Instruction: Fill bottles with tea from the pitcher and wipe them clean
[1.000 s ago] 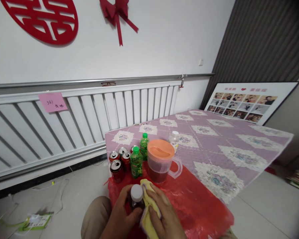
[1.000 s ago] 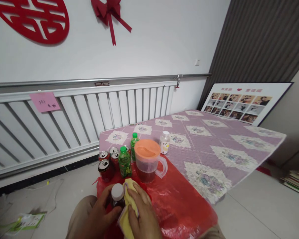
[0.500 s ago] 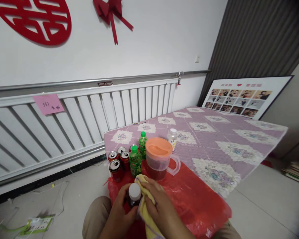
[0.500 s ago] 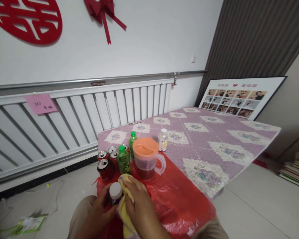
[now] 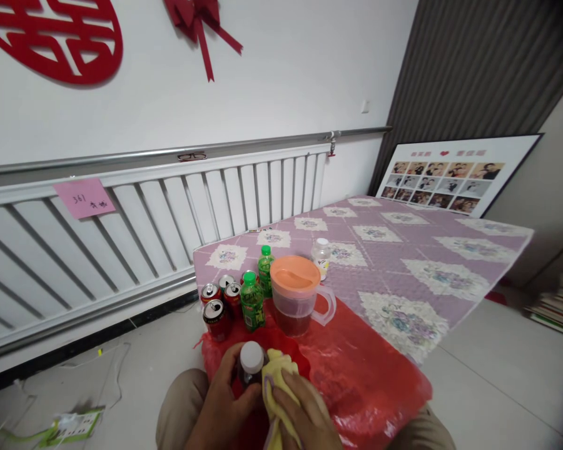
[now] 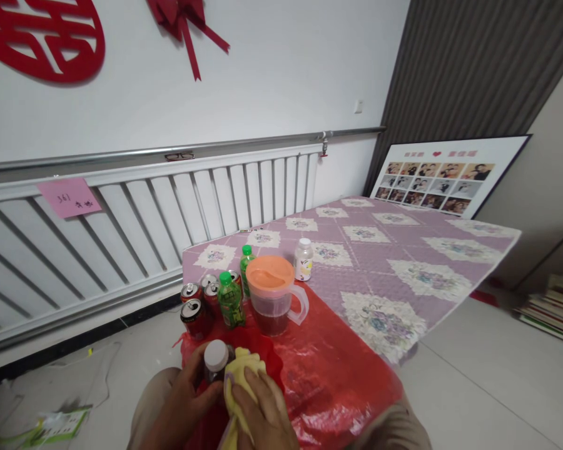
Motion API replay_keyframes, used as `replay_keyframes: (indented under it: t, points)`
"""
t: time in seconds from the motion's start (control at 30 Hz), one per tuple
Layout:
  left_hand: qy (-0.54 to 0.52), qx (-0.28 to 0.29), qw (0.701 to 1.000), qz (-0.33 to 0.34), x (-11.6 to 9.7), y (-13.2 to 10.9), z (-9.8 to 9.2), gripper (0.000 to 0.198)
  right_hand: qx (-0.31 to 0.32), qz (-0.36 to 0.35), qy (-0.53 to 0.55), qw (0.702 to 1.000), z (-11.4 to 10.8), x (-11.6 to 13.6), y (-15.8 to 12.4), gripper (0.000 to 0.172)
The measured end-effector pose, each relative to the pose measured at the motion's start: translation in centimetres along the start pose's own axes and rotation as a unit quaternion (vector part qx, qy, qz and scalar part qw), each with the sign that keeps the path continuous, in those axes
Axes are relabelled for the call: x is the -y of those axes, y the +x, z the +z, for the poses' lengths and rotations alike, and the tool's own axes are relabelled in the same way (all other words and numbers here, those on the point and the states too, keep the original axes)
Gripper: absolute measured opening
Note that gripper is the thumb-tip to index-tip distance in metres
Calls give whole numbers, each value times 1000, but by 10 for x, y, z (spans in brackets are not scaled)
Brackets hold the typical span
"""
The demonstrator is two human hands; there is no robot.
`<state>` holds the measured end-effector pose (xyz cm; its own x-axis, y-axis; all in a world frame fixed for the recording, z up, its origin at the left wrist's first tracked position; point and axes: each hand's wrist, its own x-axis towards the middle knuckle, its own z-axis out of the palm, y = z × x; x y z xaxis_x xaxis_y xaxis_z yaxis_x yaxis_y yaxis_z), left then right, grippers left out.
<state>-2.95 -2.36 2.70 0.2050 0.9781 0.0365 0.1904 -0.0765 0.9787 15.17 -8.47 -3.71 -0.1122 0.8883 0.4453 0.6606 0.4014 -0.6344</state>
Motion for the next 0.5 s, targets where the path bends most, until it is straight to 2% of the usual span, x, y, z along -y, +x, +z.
replay_keyframes:
  t: [0.03,0.17,0.27,0.4,0.5]
  points:
    - [2,0,1000,0,2,0,0,49,13,-19,10,1000,-4,2,10,53]
    - [-4,-6,1000,4,13,2,-2,53,-11,24,72,997,-15,9,57,44]
    - [-8,-12,1000,7,16,3,-3,56,16,75,135,988,-15,10,79,44]
    - [5,-23,1000,-1,14,2,-3,55,67,136,167,974,-9,2,79,46]
    - [-7,-21,1000,-1,13,3,-2,54,75,151,165,972,-5,-5,71,47]
